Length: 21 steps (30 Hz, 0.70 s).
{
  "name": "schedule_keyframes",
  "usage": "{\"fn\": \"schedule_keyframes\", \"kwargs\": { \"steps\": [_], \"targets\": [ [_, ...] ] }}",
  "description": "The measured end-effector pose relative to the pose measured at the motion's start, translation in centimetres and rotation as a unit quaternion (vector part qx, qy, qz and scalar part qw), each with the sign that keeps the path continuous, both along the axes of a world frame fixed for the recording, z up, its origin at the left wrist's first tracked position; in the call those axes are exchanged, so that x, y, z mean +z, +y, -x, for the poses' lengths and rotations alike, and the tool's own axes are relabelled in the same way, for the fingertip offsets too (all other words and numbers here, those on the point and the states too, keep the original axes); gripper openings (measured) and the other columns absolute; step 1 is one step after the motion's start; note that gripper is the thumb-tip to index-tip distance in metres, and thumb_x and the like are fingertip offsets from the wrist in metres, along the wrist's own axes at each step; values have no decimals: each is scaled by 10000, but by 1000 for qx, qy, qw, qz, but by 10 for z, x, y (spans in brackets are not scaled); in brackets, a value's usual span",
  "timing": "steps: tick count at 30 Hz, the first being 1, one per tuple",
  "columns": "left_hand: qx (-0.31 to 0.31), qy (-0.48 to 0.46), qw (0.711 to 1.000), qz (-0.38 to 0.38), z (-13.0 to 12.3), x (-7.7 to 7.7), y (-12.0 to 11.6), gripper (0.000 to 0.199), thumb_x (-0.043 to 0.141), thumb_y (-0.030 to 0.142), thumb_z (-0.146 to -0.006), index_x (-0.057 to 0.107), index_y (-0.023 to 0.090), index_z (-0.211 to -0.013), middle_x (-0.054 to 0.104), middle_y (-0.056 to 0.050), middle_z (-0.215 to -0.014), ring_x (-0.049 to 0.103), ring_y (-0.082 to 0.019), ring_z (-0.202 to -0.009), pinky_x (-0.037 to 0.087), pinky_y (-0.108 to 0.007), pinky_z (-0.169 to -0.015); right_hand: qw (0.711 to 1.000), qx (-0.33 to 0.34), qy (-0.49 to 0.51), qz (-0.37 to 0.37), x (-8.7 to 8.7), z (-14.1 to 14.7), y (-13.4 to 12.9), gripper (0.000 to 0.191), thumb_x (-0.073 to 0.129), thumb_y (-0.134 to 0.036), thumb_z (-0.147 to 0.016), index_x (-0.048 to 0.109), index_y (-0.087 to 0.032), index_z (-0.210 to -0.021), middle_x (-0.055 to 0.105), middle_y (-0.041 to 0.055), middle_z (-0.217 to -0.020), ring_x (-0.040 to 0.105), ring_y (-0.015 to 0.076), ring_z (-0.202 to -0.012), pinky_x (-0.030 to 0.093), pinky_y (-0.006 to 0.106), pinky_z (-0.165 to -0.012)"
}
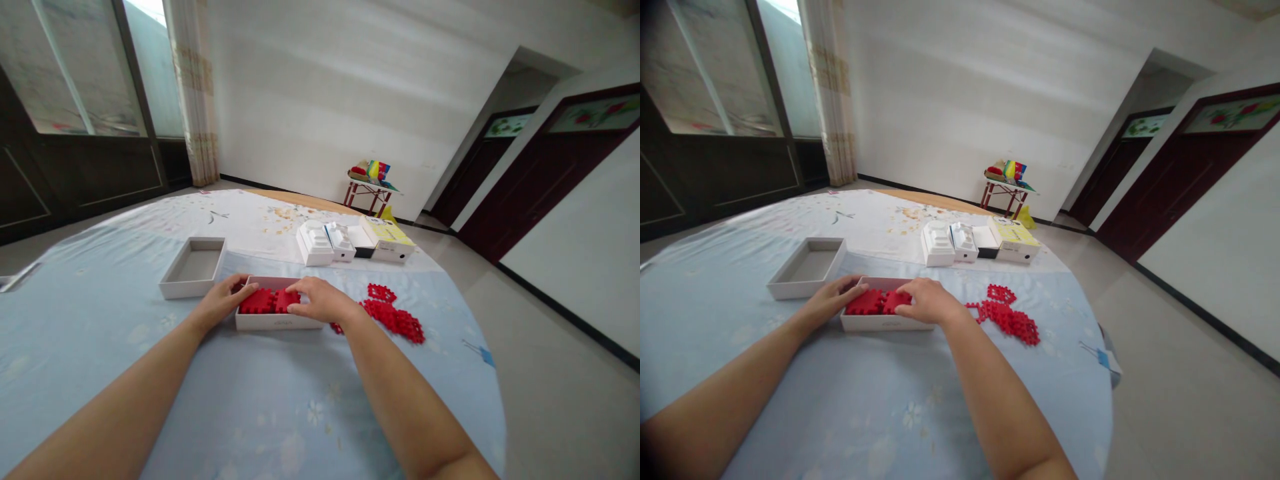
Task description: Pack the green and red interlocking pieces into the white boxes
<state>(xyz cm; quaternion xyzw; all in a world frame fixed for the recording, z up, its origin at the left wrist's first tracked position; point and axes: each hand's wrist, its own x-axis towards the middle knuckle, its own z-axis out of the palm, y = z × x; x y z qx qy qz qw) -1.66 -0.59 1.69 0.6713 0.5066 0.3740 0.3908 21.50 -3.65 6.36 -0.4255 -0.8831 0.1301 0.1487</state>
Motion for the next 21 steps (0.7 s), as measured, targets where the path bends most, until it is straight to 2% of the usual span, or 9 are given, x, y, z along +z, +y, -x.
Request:
{"fn": "schedule_keyframes", "kwargs": {
  "steps": [3, 6, 9, 12, 14, 16, 21],
  "targets": [
    [4, 21, 1000, -4, -1, 2, 0, 587, 557, 604, -648, 615, 162, -1031, 682, -61, -903, 602, -257, -866, 459, -358, -794, 1000, 17, 7, -4, 0, 5, -3, 297, 595, -348, -784, 639, -223, -1050, 654, 48, -1049, 573, 193, -996, 405, 319, -867],
    [-6, 21, 1000, -3, 0, 1, 2, 586, 557, 600, -646, 614, 165, -1035, 685, -57, -912, 603, -254, -872, 460, -344, -792, 999, 20, 38, -2, 2, 3, -4, 340, 597, -376, -787, 625, -209, -1081, 639, 64, -1087, 563, 190, -1026, 398, 314, -894],
    [-6, 19, 1000, -4, 1, -1, 4, 557, 565, 582, -653, 619, 178, -1032, 688, -47, -934, 596, -249, -905, 452, -319, -807, 994, -19, 103, -20, 9, -20, -4, 405, 586, -404, -793, 595, -180, -1130, 609, 93, -1143, 540, 189, -1077, 388, 320, -930],
    [10, 17, 1000, 1, 3, -3, 6, 561, 517, 592, -697, 611, 165, -1049, 685, -48, -947, 586, -243, -914, 443, -305, -810, 984, -97, 142, -46, 14, -57, -5, 385, 569, -377, -806, 589, -175, -1133, 620, 91, -1120, 556, 188, -1051, 397, 345, -933],
    [22, 9, 1000, 14, 5, -4, 5, 580, 467, 613, -722, 606, 155, -1050, 683, -44, -921, 588, -228, -859, 452, -292, -769, 983, -134, 120, -28, 12, -81, -8, 402, 598, -348, -779, 585, -173, -1141, 617, 94, -1130, 567, 198, -1035, 406, 364, -928],
    [30, -2, 999, 24, 5, -3, 4, 588, 428, 626, -738, 605, 154, -1040, 679, -37, -887, 582, -206, -781, 457, -281, -721, 988, -141, 70, 4, 4, -97, -14, 439, 638, -334, -737, 588, -173, -1142, 605, 99, -1156, 547, 218, -1069, 392, 381, -946],
    [40, -5, 999, 30, 2, 1, 1, 592, 383, 627, -757, 600, 142, -1020, 668, -52, -901, 546, -190, -714, 441, -296, -722, 988, -142, -28, 48, -18, -101, -28, 577, 663, -444, -683, 564, -184, -1188, 589, 116, -1173, 494, 276, -1115, 367, 414, -944]
  ]
}}
